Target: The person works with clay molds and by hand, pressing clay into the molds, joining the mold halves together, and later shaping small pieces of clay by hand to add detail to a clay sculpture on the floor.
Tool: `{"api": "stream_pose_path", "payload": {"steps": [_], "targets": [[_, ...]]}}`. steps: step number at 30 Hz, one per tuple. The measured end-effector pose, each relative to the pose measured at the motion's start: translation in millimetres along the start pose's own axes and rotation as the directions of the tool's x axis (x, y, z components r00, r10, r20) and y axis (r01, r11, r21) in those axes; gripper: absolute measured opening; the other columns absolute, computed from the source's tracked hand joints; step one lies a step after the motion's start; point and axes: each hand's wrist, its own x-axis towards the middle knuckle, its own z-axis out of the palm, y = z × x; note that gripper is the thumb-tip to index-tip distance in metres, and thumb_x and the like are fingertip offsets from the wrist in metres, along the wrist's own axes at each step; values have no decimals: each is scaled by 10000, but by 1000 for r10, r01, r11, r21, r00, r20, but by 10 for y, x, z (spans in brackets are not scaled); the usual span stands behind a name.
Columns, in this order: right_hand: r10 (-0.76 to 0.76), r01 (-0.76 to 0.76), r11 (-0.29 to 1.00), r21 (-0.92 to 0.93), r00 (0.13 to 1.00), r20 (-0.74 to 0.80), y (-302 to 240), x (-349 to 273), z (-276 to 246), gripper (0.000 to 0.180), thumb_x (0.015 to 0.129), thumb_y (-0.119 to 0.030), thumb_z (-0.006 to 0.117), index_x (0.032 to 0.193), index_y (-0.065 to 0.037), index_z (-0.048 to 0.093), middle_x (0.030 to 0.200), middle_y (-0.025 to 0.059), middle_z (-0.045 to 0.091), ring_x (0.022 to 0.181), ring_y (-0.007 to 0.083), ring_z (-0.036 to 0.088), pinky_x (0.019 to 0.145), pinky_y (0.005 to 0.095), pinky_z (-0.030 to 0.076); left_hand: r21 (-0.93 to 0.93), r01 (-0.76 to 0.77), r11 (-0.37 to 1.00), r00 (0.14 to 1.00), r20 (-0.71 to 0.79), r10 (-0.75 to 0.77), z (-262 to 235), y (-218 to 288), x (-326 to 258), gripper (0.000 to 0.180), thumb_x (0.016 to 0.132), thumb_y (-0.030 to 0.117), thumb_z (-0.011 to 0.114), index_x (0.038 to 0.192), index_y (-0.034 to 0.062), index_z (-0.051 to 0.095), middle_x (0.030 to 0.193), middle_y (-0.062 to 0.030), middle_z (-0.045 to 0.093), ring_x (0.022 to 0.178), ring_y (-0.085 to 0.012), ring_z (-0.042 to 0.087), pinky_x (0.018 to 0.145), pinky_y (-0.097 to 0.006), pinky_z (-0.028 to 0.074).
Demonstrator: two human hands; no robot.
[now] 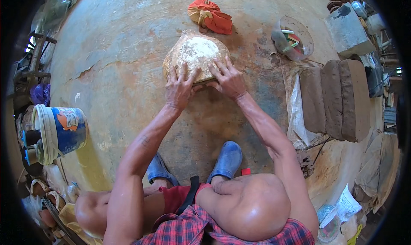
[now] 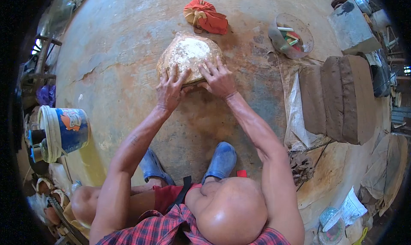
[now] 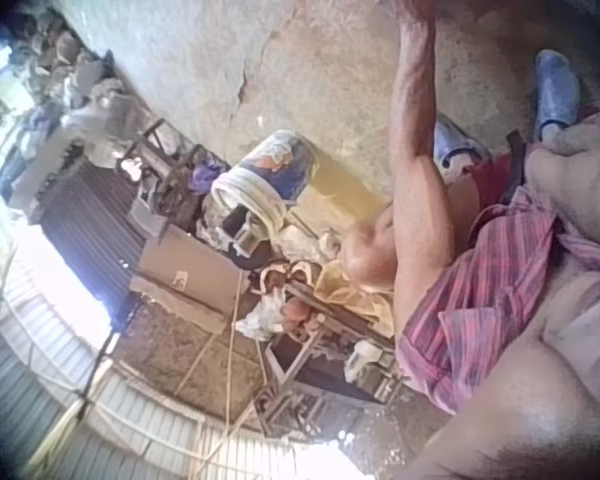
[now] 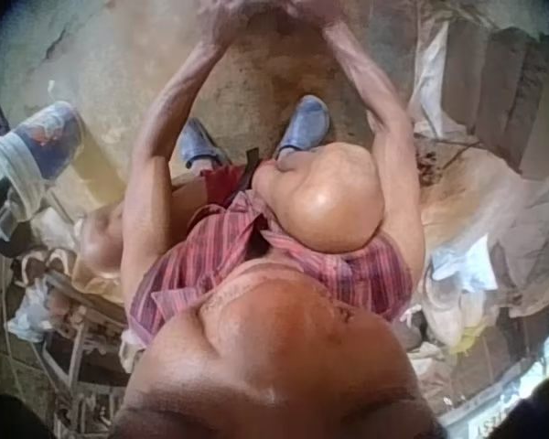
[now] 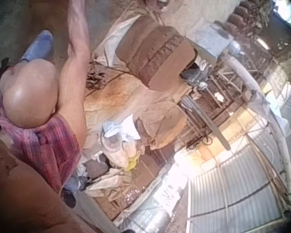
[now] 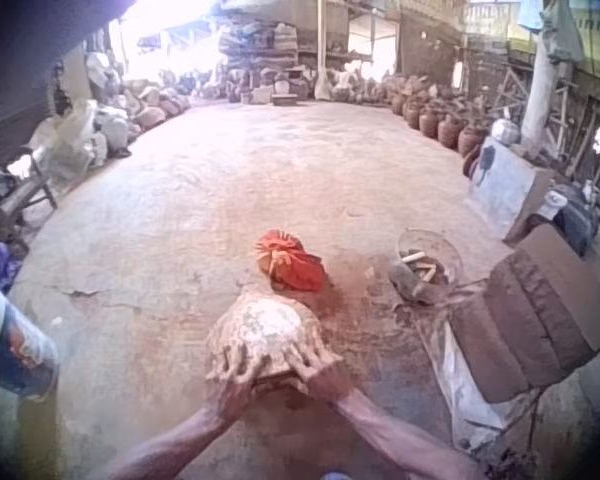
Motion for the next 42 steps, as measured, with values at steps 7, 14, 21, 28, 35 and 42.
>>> {"api": "stream_pose_path", "payload": {"steps": [7, 14, 21, 28, 35, 42], "targets": [[50, -47, 998, 46, 997, -59, -111, -38, 25, 763, 771, -515, 842, 1442, -214, 638, 1490, 125, 604, 1355, 480, 554, 1022, 576, 556, 31, -4, 1000, 1000, -25, 5, 45, -32, -24, 687, 910, 566, 708, 1540, 362, 526, 1568, -226, 494, 1314, -600, 525, 1000, -590, 549], [87, -85, 996, 31, 992, -86, -201, -43, 58, 792, 762, -522, 849, 1439, -173, 635, 1533, 138, 561, 1398, 500, 503, 1057, 643, 506, 52, -38, 998, 999, -22, 39, 45, -95, -24, 723, 910, 620, 681, 1549, 323, 519, 1569, -244, 484, 1313, -615, 518, 1008, -589, 547], [173, -171, 985, 22, 978, -116, -251, -41, 82, 793, 732, -568, 855, 1369, -134, 668, 1501, 147, 572, 1421, 504, 473, 1055, 684, 479, -74, -16, 997, 988, 149, 27, -170, -27, 12, 875, 781, 387, 802, 1585, 319, 464, 1640, -260, 371, 1402, -636, 407, 1059, -603, 525], [274, -265, 959, 101, 958, -88, -345, 48, 14, 885, 632, -604, 902, 1356, -152, 671, 1522, 148, 543, 1436, 483, 463, 1120, 682, 421, -99, 38, 994, 984, 178, -20, -222, -13, -50, 975, 701, 253, 807, 1598, 339, 435, 1679, -210, 334, 1463, -581, 370, 1081, -579, 526], [347, -287, 829, 481, 937, -38, 141, -361, -32, 1166, 586, -386, 987, 1596, -252, 421, 1633, 146, 416, 1478, 445, 422, 1202, 538, 416, -506, 106, 856, 994, 48, -94, 31, -453, -257, 1151, 620, 178, 994, 1615, 218, 415, 1730, -181, 229, 1575, -438, 253, 1237, -490, 379], [204, -224, 913, 341, 975, 93, 402, -366, -27, 1187, 576, -212, 992, 1598, -377, 412, 1664, 145, 366, 1360, 391, 574, 1075, 475, 555, -450, 24, 892, 1000, -4, -29, 247, -627, -286, 1015, 643, 262, 989, 1544, 198, 527, 1715, -203, 261, 1581, -465, 208, 1238, -536, 356]]}}
